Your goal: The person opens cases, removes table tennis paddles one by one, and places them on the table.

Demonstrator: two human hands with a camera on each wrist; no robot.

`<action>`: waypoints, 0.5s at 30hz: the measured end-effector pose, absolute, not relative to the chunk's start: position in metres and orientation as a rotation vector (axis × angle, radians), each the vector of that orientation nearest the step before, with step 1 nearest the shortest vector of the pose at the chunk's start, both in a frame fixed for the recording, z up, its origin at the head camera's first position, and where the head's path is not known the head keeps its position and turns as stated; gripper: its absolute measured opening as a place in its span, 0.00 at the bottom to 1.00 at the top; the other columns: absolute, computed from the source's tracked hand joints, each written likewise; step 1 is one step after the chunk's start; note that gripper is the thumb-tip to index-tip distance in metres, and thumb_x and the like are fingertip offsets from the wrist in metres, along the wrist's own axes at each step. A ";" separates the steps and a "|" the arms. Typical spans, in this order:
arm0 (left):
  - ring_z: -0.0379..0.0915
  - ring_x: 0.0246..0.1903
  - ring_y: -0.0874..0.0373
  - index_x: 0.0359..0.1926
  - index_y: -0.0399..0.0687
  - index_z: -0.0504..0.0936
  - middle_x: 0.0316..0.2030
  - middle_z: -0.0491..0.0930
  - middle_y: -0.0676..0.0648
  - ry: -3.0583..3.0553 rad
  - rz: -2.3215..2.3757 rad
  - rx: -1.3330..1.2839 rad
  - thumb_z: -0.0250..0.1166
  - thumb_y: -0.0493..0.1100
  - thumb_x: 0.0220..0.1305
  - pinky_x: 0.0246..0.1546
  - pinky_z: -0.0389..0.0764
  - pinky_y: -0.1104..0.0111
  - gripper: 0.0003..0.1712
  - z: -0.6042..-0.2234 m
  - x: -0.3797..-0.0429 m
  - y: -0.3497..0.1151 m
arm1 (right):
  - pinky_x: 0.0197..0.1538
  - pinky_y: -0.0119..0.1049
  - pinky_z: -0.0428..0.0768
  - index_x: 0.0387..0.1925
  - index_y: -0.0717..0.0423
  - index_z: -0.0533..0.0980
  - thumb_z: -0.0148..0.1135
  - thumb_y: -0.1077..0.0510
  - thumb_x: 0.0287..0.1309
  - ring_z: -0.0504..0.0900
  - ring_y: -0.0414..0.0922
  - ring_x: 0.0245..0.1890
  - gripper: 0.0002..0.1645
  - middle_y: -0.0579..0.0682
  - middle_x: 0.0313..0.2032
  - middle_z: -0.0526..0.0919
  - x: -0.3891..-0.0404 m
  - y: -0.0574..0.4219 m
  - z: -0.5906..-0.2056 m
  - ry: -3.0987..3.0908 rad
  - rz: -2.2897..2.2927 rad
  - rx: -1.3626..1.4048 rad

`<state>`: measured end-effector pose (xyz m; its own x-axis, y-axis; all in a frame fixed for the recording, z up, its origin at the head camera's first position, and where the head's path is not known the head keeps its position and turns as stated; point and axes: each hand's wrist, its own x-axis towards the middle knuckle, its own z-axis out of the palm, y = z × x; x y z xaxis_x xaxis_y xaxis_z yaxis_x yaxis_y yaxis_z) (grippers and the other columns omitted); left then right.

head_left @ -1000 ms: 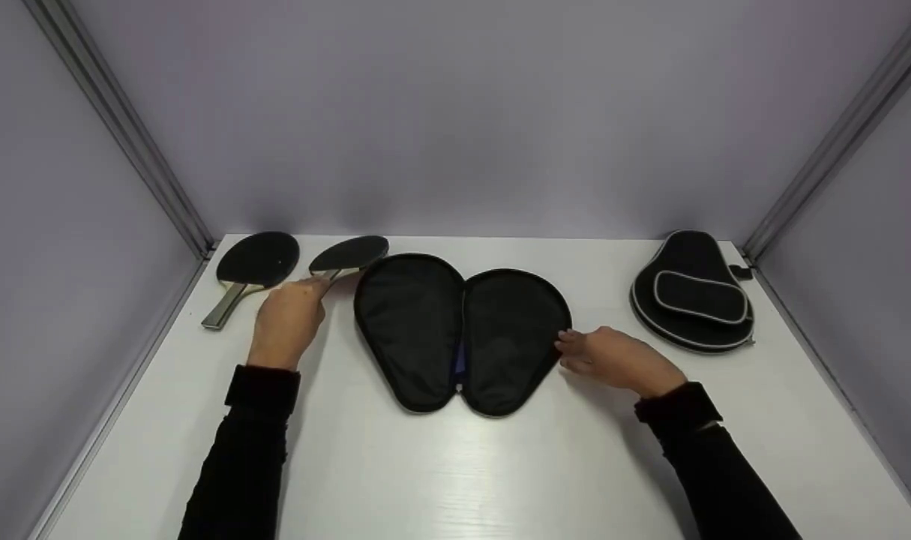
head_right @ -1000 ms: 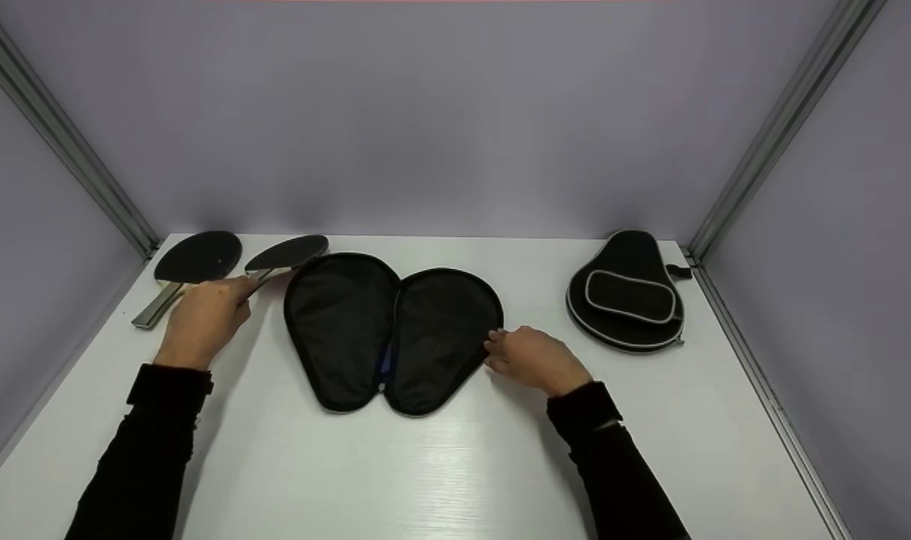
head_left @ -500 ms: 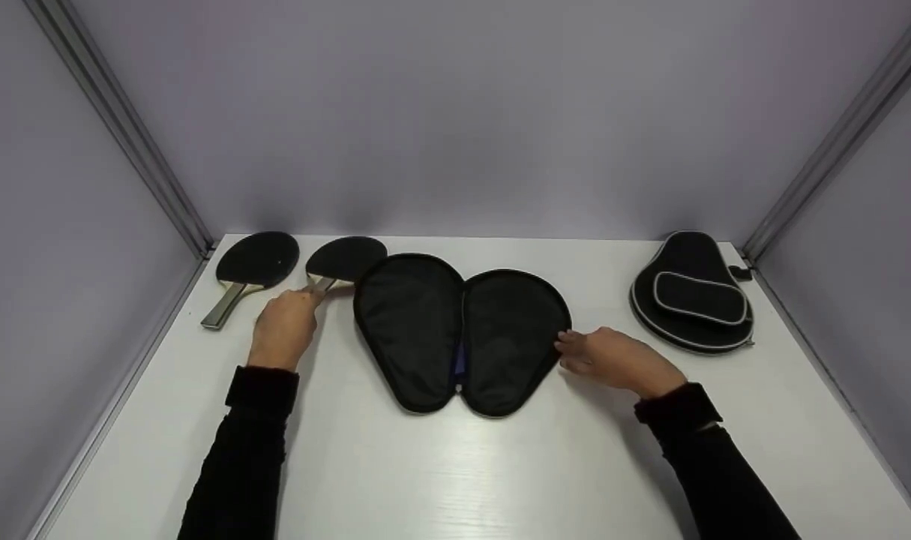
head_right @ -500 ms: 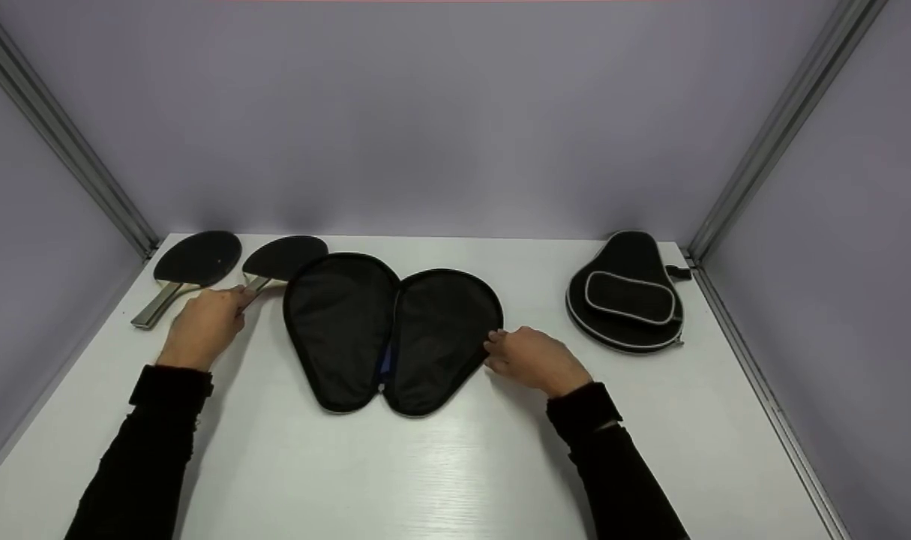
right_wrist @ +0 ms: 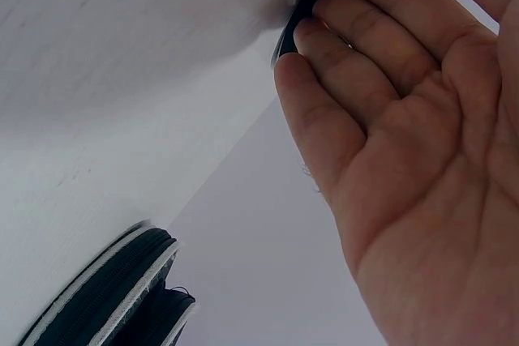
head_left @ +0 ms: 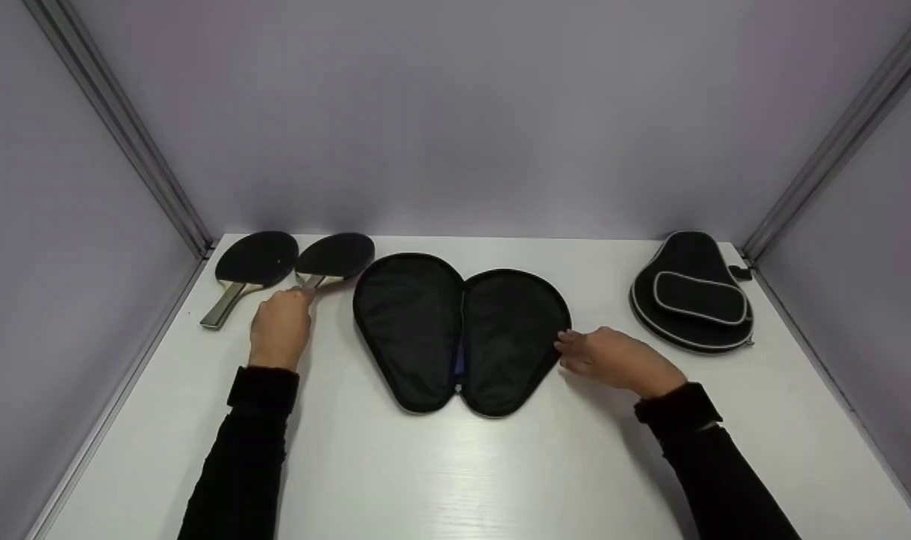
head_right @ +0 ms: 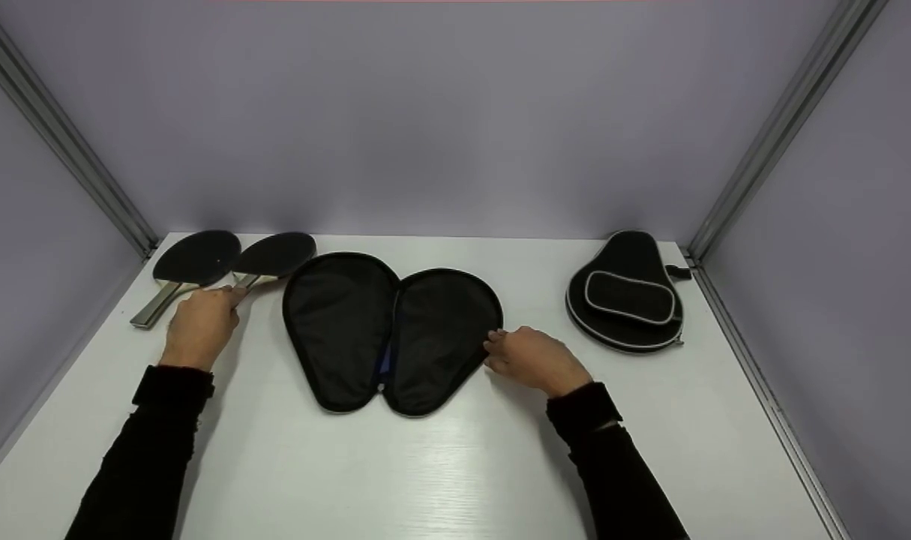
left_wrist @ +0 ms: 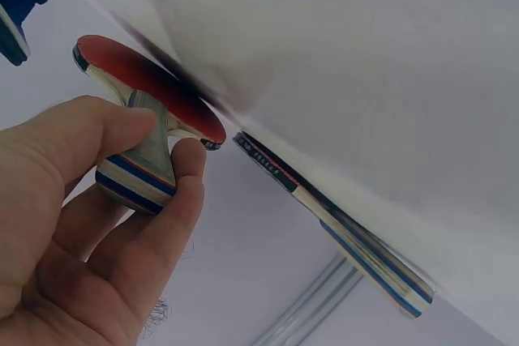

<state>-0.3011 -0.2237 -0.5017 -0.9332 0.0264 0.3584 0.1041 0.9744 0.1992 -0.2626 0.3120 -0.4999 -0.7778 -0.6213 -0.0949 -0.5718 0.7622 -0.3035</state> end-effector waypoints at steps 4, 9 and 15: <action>0.92 0.44 0.17 0.54 0.30 0.93 0.47 0.92 0.22 -2.772 -0.309 -0.066 0.62 0.25 0.80 0.42 0.94 0.29 0.14 -0.504 -0.302 -0.224 | 0.74 0.61 0.89 0.73 0.70 0.85 0.63 0.54 0.89 0.87 0.68 0.75 0.27 0.69 0.77 0.84 -0.262 0.312 -0.500 2.774 -0.386 -0.960; 0.92 0.46 0.16 0.52 0.27 0.91 0.47 0.92 0.21 -2.821 -0.326 -0.045 0.66 0.27 0.80 0.44 0.94 0.29 0.09 -0.502 -0.300 -0.224 | 0.75 0.61 0.89 0.73 0.70 0.84 0.62 0.53 0.90 0.87 0.68 0.75 0.27 0.69 0.78 0.83 -0.261 0.312 -0.500 2.771 -0.365 -0.963; 0.93 0.49 0.19 0.48 0.22 0.89 0.48 0.91 0.20 -2.917 -0.355 -0.047 0.70 0.25 0.75 0.48 0.94 0.31 0.06 -0.496 -0.297 -0.224 | 0.75 0.62 0.89 0.73 0.69 0.84 0.63 0.53 0.90 0.88 0.68 0.74 0.27 0.68 0.77 0.84 -0.262 0.312 -0.500 2.779 -0.367 -0.961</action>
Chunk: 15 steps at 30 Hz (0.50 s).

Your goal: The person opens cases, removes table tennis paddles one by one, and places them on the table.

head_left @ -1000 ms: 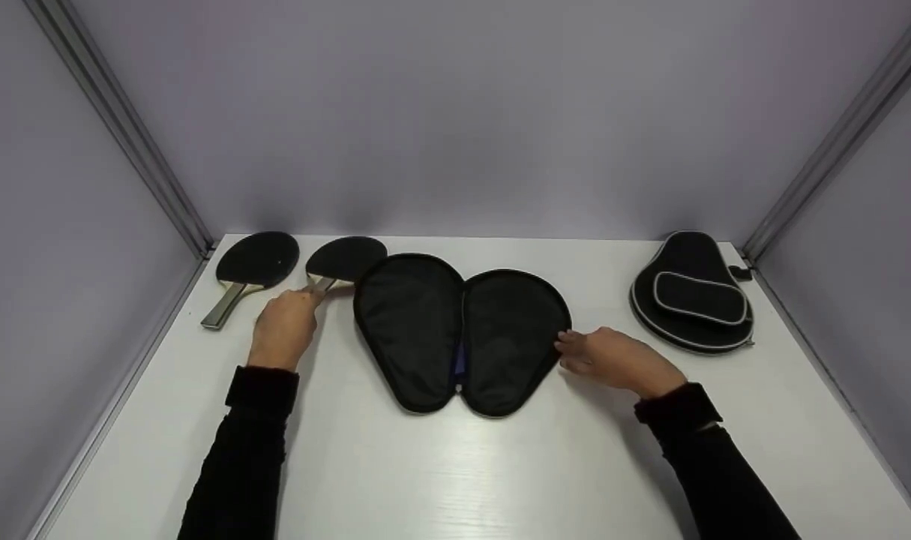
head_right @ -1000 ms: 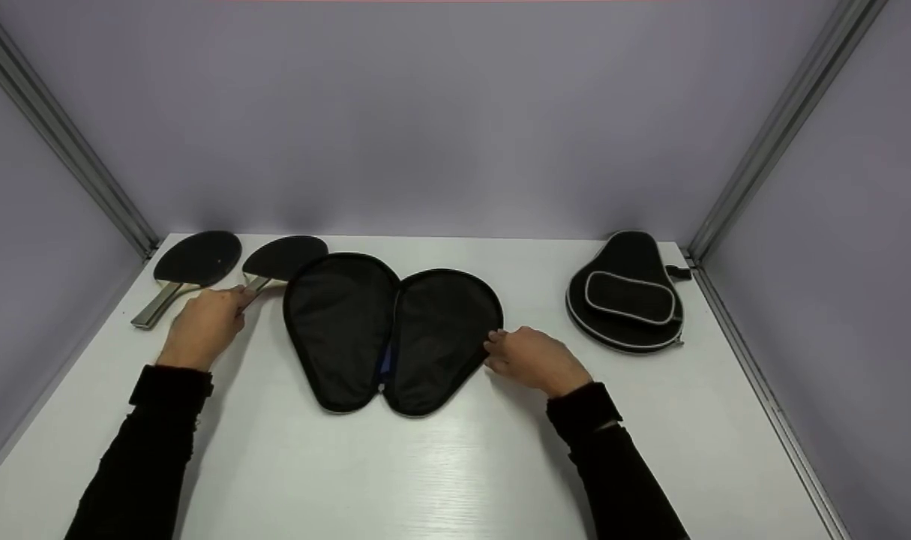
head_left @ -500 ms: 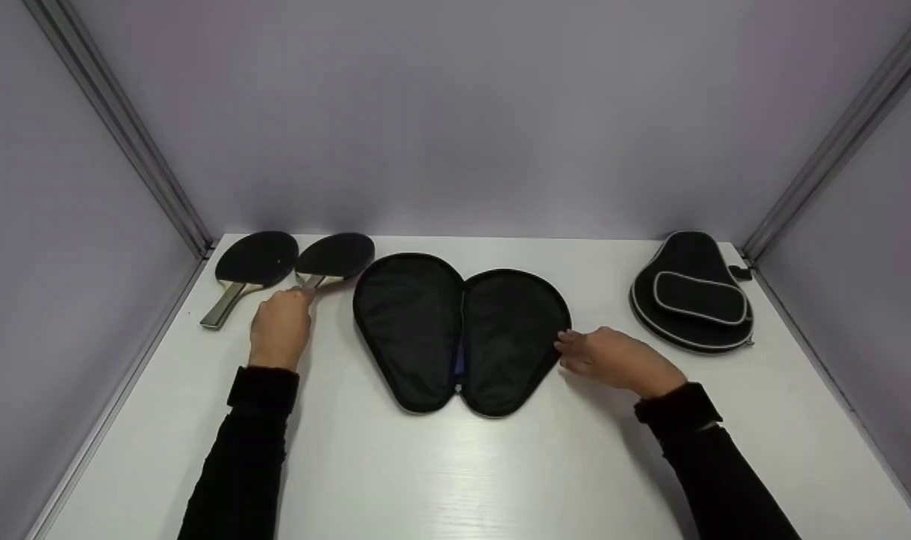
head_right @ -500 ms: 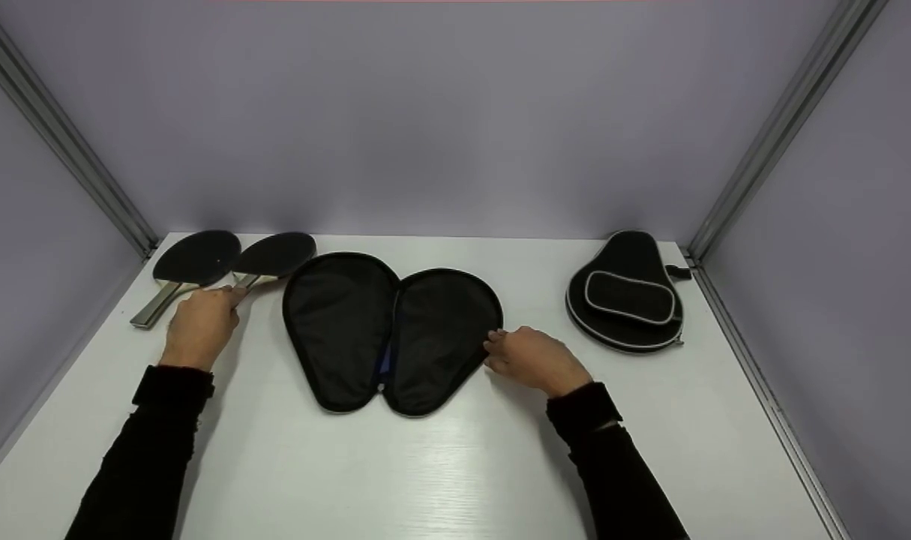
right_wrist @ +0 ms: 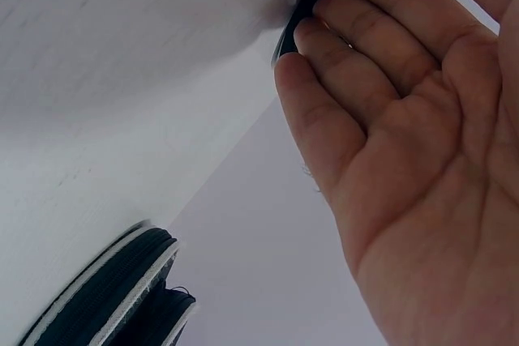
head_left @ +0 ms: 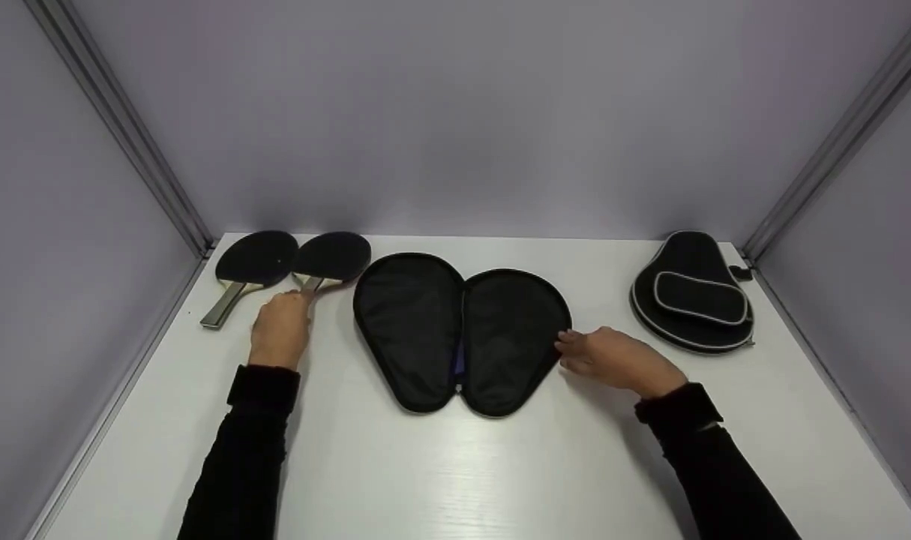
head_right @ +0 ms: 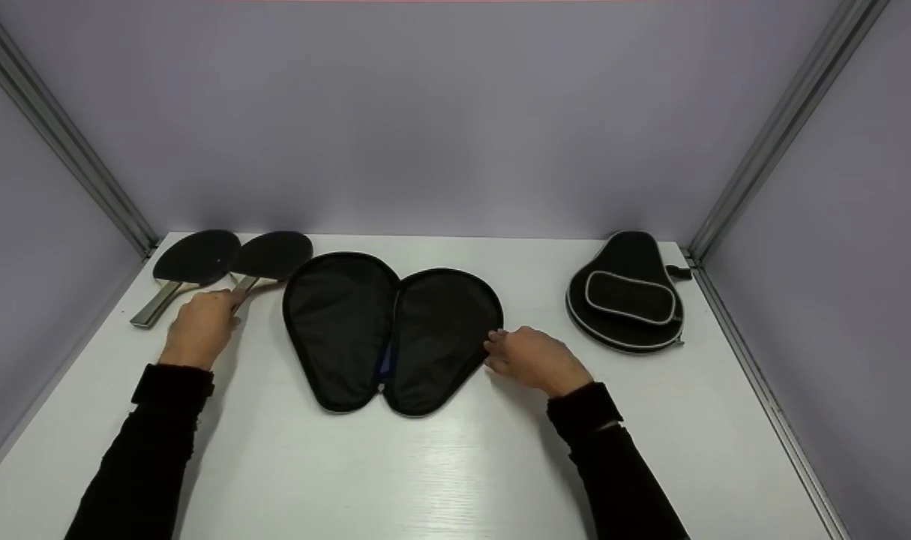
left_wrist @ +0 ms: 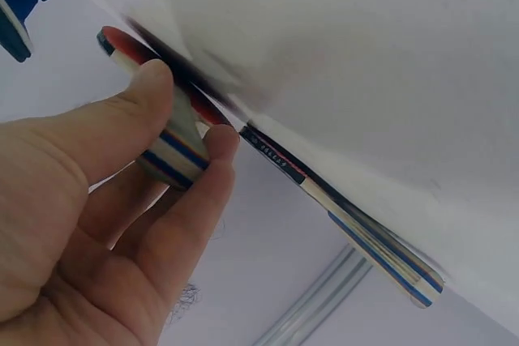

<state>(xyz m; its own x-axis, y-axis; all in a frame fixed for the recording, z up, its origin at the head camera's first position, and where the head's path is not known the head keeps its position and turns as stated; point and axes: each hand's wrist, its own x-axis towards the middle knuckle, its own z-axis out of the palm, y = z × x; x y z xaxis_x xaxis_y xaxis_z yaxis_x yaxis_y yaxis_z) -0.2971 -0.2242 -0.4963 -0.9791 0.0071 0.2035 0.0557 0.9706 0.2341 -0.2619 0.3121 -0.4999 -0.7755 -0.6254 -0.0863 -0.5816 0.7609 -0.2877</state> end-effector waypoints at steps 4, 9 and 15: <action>0.94 0.46 0.20 0.50 0.23 0.89 0.48 0.91 0.19 -2.972 -0.341 -0.054 0.64 0.24 0.80 0.44 0.95 0.33 0.08 -0.493 -0.294 -0.224 | 0.75 0.63 0.89 0.73 0.69 0.84 0.63 0.53 0.89 0.88 0.68 0.74 0.27 0.68 0.77 0.84 -0.262 0.313 -0.500 2.782 -0.367 -0.956; 0.94 0.44 0.21 0.53 0.23 0.89 0.46 0.91 0.19 -2.934 -0.339 -0.086 0.63 0.26 0.81 0.41 0.95 0.33 0.10 -0.486 -0.290 -0.224 | 0.76 0.63 0.88 0.74 0.69 0.84 0.62 0.53 0.90 0.87 0.68 0.75 0.27 0.68 0.78 0.83 -0.261 0.313 -0.498 2.777 -0.339 -0.957; 0.92 0.50 0.18 0.74 0.27 0.84 0.60 0.90 0.20 -2.836 -0.484 -0.099 0.66 0.39 0.86 0.48 0.93 0.28 0.25 -0.470 -0.288 -0.209 | 0.77 0.62 0.87 0.76 0.69 0.83 0.62 0.52 0.90 0.86 0.67 0.77 0.28 0.68 0.79 0.82 -0.260 0.313 -0.496 2.770 -0.337 -0.933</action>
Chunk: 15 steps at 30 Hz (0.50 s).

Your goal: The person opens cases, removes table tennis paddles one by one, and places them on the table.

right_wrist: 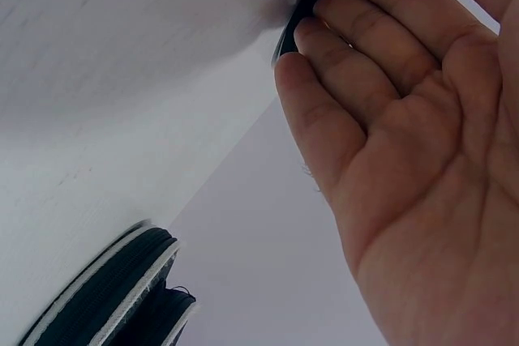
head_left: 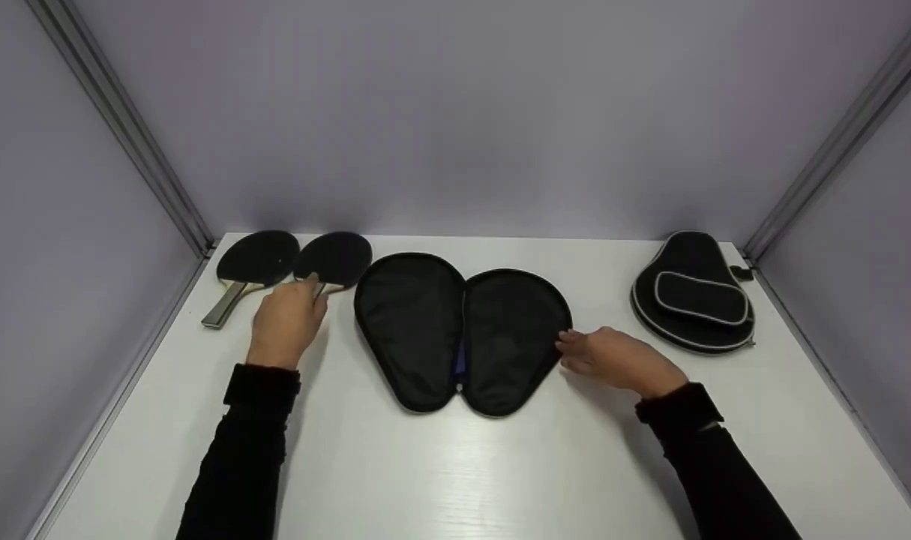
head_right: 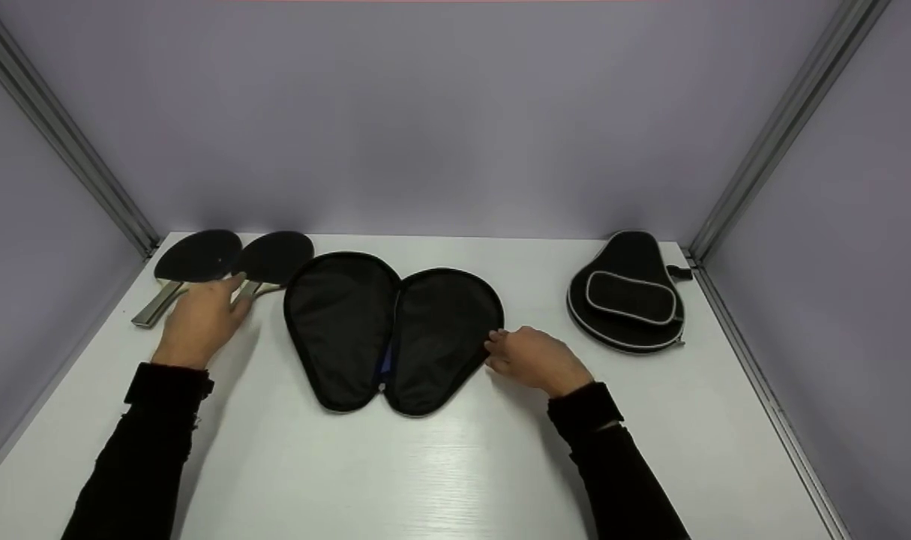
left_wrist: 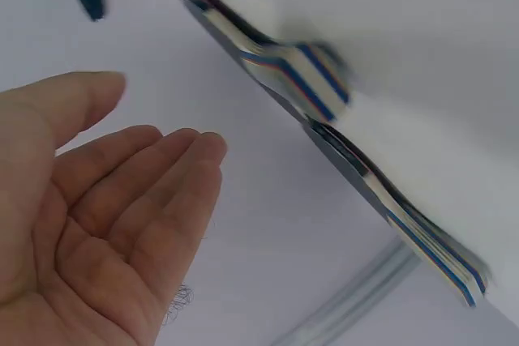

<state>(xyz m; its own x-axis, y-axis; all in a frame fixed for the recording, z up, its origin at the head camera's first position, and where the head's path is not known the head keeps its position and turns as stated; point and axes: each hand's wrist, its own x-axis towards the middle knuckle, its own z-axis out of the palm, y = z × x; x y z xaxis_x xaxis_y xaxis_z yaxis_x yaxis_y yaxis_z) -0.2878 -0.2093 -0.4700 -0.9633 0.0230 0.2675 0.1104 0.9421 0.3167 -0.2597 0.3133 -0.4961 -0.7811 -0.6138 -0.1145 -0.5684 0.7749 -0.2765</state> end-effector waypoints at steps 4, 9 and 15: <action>0.91 0.55 0.17 0.78 0.33 0.82 0.67 0.87 0.21 -2.838 -0.557 -0.129 0.63 0.47 0.90 0.51 0.93 0.26 0.29 -0.465 -0.287 -0.195 | 0.77 0.62 0.87 0.75 0.69 0.83 0.63 0.53 0.90 0.85 0.67 0.78 0.28 0.68 0.79 0.82 -0.259 0.314 -0.496 2.765 -0.391 -0.916; 0.90 0.59 0.17 0.79 0.34 0.83 0.72 0.86 0.24 -2.887 -0.579 -0.156 0.61 0.51 0.92 0.55 0.92 0.27 0.30 -0.471 -0.286 -0.182 | 0.76 0.62 0.88 0.75 0.69 0.83 0.63 0.53 0.90 0.86 0.67 0.77 0.27 0.69 0.78 0.82 -0.259 0.314 -0.496 2.770 -0.371 -0.939; 0.89 0.66 0.25 0.75 0.30 0.85 0.68 0.89 0.27 -2.896 -0.546 -0.301 0.59 0.48 0.94 0.66 0.90 0.32 0.28 -0.479 -0.285 -0.170 | 0.75 0.61 0.89 0.74 0.69 0.84 0.62 0.53 0.90 0.87 0.67 0.74 0.27 0.69 0.78 0.83 -0.260 0.314 -0.497 2.777 -0.334 -0.962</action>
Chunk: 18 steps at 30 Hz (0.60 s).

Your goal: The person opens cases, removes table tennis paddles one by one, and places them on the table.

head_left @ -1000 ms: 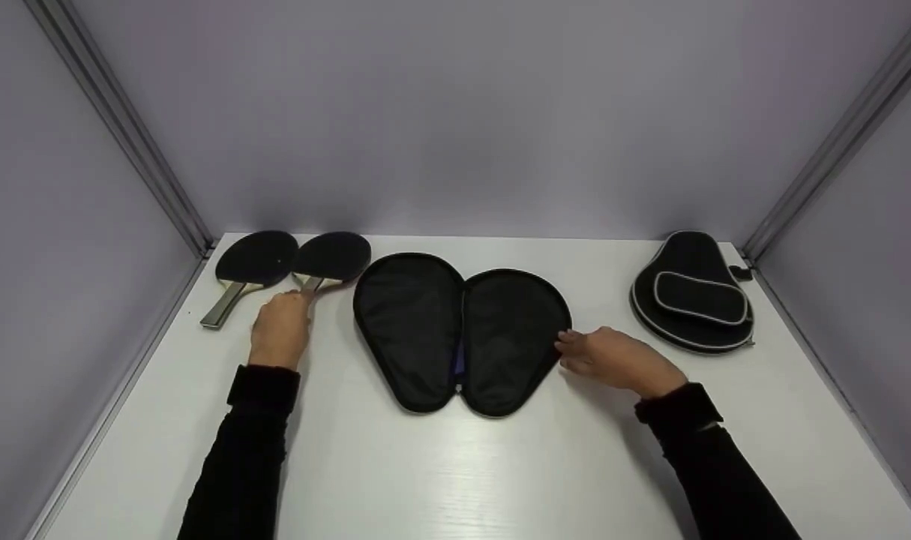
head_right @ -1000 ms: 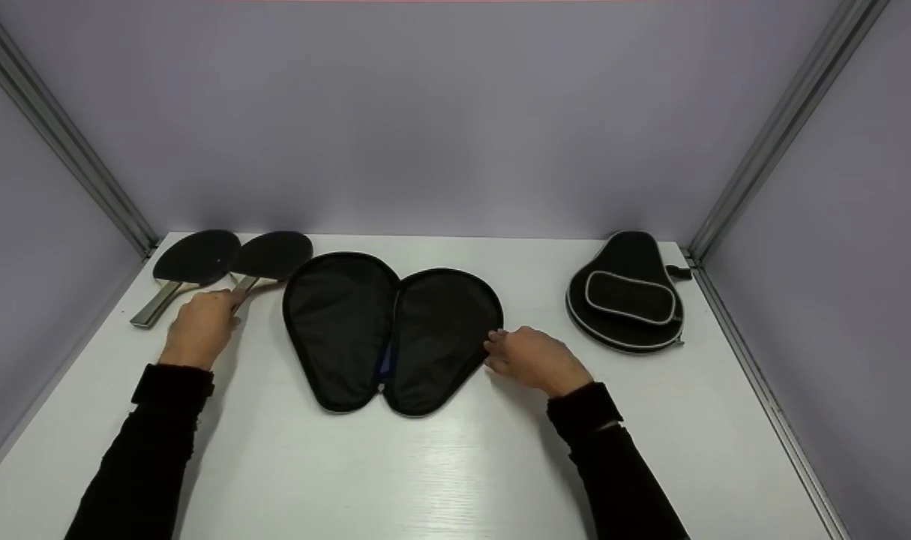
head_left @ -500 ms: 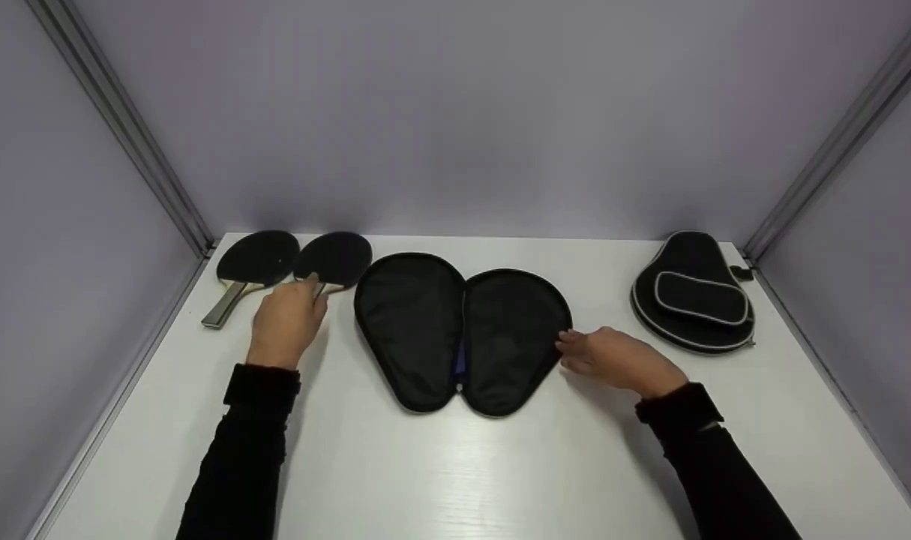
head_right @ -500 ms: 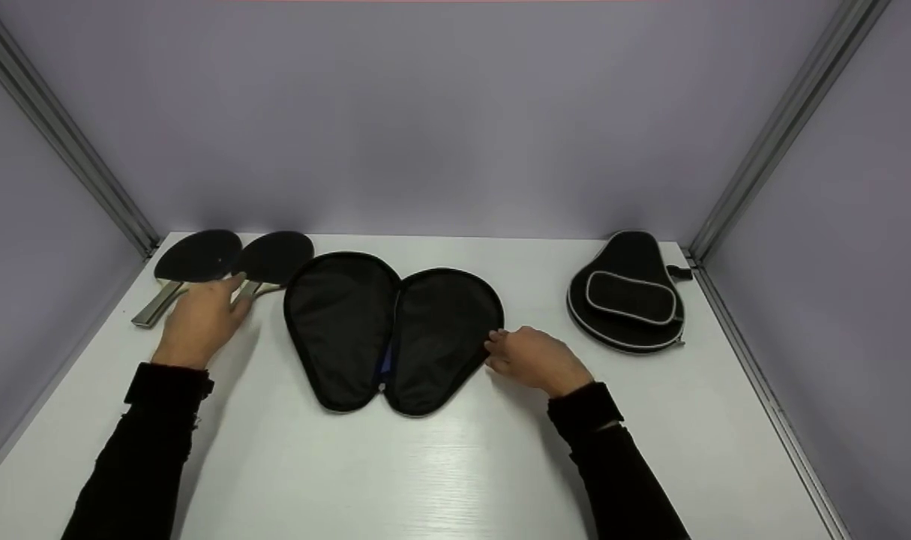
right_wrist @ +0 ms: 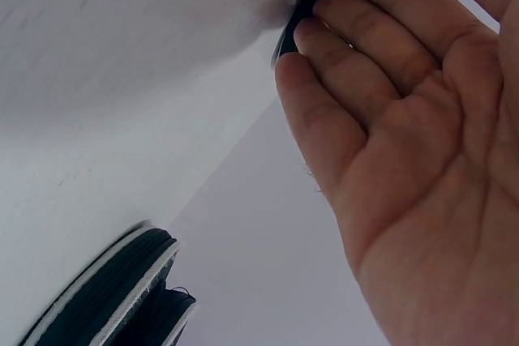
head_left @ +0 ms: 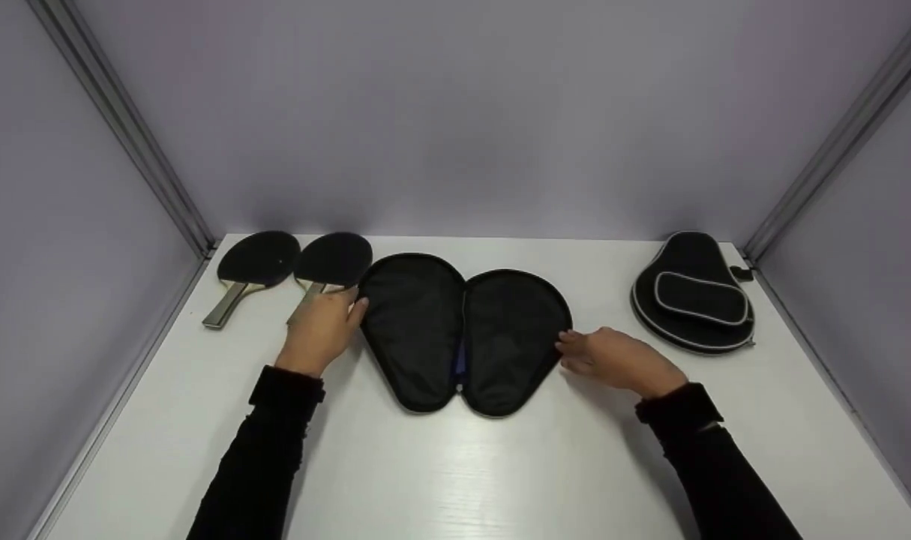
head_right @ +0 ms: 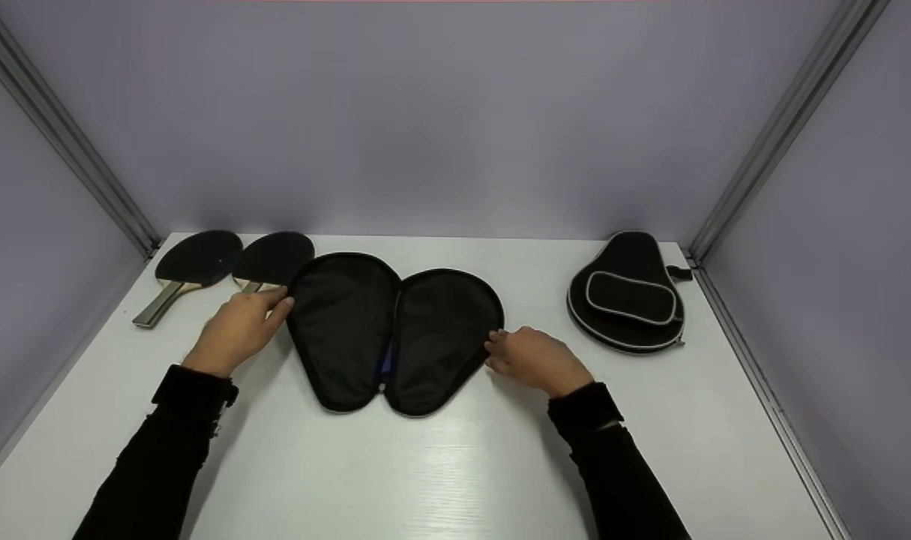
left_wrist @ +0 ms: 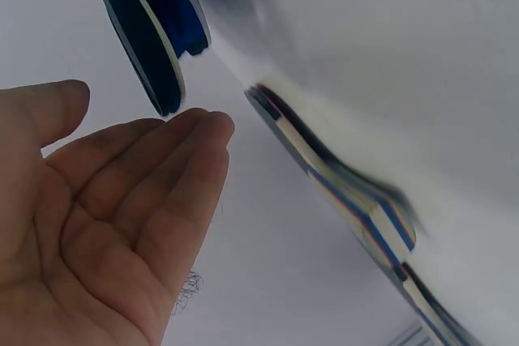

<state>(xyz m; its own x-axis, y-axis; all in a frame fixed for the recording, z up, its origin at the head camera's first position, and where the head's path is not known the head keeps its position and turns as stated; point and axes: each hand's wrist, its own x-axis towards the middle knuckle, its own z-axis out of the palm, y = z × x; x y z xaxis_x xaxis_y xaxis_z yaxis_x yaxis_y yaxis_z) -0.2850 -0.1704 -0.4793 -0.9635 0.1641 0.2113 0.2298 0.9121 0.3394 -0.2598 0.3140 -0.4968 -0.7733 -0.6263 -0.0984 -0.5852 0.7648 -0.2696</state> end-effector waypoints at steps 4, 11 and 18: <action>0.88 0.69 0.26 0.74 0.28 0.85 0.67 0.89 0.26 -2.884 -0.588 -0.351 0.56 0.47 0.95 0.70 0.89 0.34 0.28 -0.477 -0.285 -0.167 | 0.75 0.62 0.88 0.74 0.68 0.84 0.62 0.52 0.90 0.87 0.66 0.75 0.27 0.68 0.78 0.83 -0.261 0.314 -0.498 2.778 -0.327 -0.967; 0.89 0.71 0.33 0.78 0.42 0.86 0.72 0.90 0.36 -2.709 -0.700 -0.396 0.53 0.58 0.97 0.71 0.91 0.41 0.32 -0.481 -0.294 -0.171 | 0.72 0.60 0.91 0.73 0.69 0.85 0.62 0.53 0.89 0.90 0.65 0.73 0.27 0.68 0.75 0.86 -0.262 0.315 -0.498 2.801 -0.256 -1.047; 0.87 0.73 0.36 0.79 0.34 0.83 0.75 0.86 0.34 -2.563 -0.733 -0.534 0.60 0.46 0.94 0.75 0.89 0.42 0.26 -0.447 -0.264 -0.138 | 0.76 0.64 0.88 0.75 0.67 0.84 0.61 0.52 0.90 0.89 0.67 0.73 0.28 0.68 0.77 0.84 -0.263 0.314 -0.500 2.775 -0.294 -0.991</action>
<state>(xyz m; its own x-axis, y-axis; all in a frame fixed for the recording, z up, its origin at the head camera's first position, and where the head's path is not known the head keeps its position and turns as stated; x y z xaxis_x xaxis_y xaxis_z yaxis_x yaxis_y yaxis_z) -0.2640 -0.1383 -0.4473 -0.8380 0.2431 0.4885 0.4647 0.7873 0.4053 -0.2626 0.3138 -0.5001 -0.7617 -0.6399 -0.1019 -0.6043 0.7583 -0.2445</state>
